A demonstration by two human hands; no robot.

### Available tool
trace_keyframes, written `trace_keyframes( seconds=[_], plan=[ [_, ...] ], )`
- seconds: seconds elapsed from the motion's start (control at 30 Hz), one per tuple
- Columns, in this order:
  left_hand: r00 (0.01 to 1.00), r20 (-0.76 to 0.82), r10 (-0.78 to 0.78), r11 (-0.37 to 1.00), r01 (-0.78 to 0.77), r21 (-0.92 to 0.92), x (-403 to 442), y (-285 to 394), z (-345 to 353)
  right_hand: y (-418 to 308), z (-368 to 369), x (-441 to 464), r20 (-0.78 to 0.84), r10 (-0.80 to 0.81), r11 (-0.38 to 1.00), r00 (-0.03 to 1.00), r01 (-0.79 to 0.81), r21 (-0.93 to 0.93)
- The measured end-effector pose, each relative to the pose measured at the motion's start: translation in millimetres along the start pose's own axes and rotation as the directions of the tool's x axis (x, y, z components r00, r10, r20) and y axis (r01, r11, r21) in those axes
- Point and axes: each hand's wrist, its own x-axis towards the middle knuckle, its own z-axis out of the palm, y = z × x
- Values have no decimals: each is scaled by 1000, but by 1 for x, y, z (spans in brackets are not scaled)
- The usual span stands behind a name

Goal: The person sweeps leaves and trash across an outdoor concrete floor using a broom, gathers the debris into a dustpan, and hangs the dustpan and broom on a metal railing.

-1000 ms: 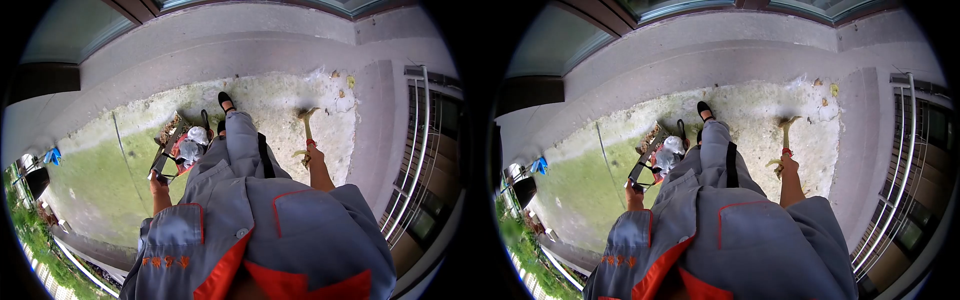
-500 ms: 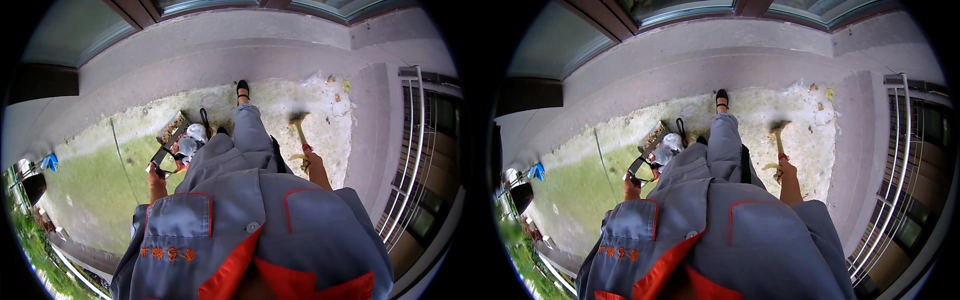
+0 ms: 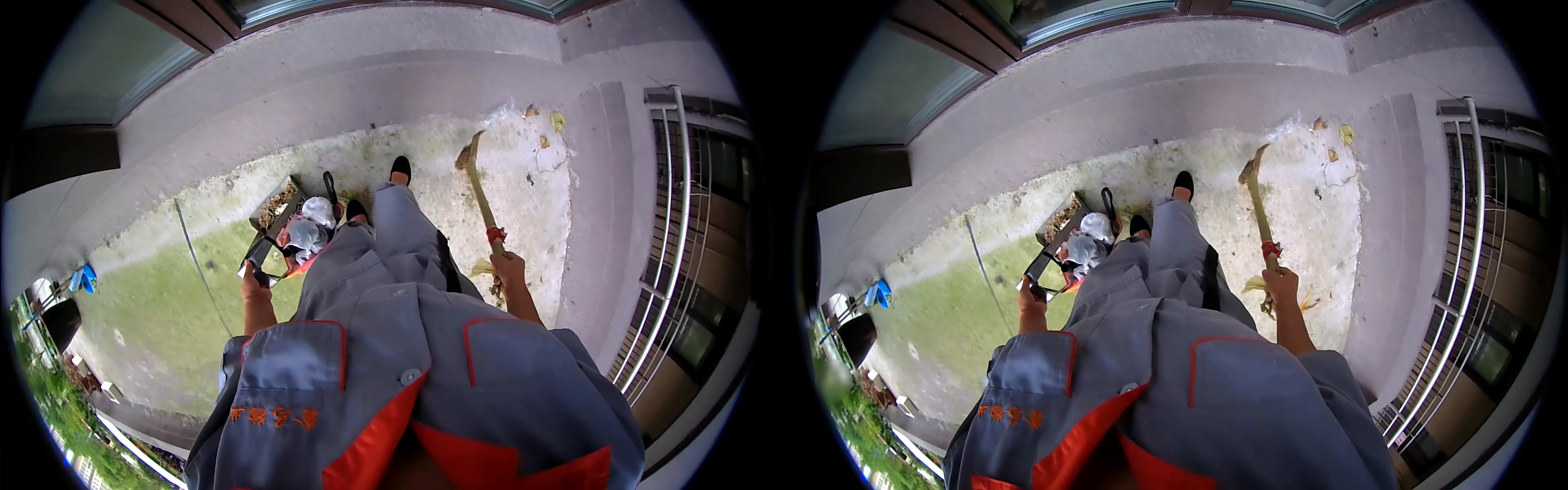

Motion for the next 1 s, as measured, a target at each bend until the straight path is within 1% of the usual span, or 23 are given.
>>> trace_keyframes(
  seconds=[0.03,0.07,0.13,0.2,0.27,0.3,0.33,0.37,0.4,0.43,0.47,0.53,0.6,0.63,0.67,0.73,0.8,0.83,0.87,0.9,0.93,1.0],
  plan=[
    [1000,23,1,1000,0,-11,1,-1,-2,2,-4,-6,44,-116,986,992,121,-111],
    [1000,24,-4,1000,4,-7,4,-1,-2,-3,-5,-10,39,-112,987,993,116,-111],
    [1000,-10,-21,1000,21,3,-1,3,2,-12,-1,-18,261,-97,988,960,125,-91],
    [1000,-12,-12,1000,12,1,-7,5,6,-18,24,-7,373,-142,944,917,239,-227],
    [999,45,-25,999,23,48,-13,8,10,-24,63,10,428,-200,871,881,360,-334],
    [1000,-16,-18,999,18,49,-20,8,21,-25,84,20,430,-208,896,879,348,-277],
    [1000,-14,-10,998,10,56,-22,10,27,-23,100,29,429,-220,916,876,337,-218],
    [1000,-3,-7,998,8,61,-25,11,31,-16,107,37,431,-221,918,875,336,-211],
    [1000,0,-7,998,7,64,-29,9,34,-10,112,43,361,-147,977,921,192,-91],
    [1000,-6,0,998,0,68,-31,10,37,-5,115,49,301,-59,998,952,48,44],
    [1000,-11,16,996,-15,90,-32,13,41,1,111,55,305,-51,998,951,37,51],
    [999,-20,33,989,-30,146,-36,16,44,15,85,56,193,85,936,977,-145,322],
    [998,-6,63,979,-61,194,-26,20,48,28,65,58,86,170,915,982,-189,356],
    [997,-28,69,975,-61,212,-27,21,55,29,56,57,8,206,896,979,-192,401],
    [996,-50,76,971,-63,231,-28,22,59,30,47,53,-65,217,867,974,-161,471],
    [993,-66,94,971,-78,224,-28,25,64,35,24,49,-97,161,907,982,-109,406],
    [991,-86,104,971,-83,224,-25,24,63,45,1,33,-162,55,952,985,-3,308],
    [991,-85,103,972,-82,218,-16,25,56,48,-9,22,-173,29,985,985,1,172],
    [991,-89,101,973,-80,215,-8,27,48,63,-18,17,-125,-77,996,989,82,34],
    [996,-35,80,973,-71,220,-7,29,45,63,-23,5,-40,-116,992,992,114,-45],
    [997,-31,76,972,-67,227,-6,27,44,62,-24,-4,50,-147,981,988,152,-119],
    [996,-46,82,971,-70,227,-4,28,46,49,-14,-9,131,-115,926,985,153,-344]
  ],
)
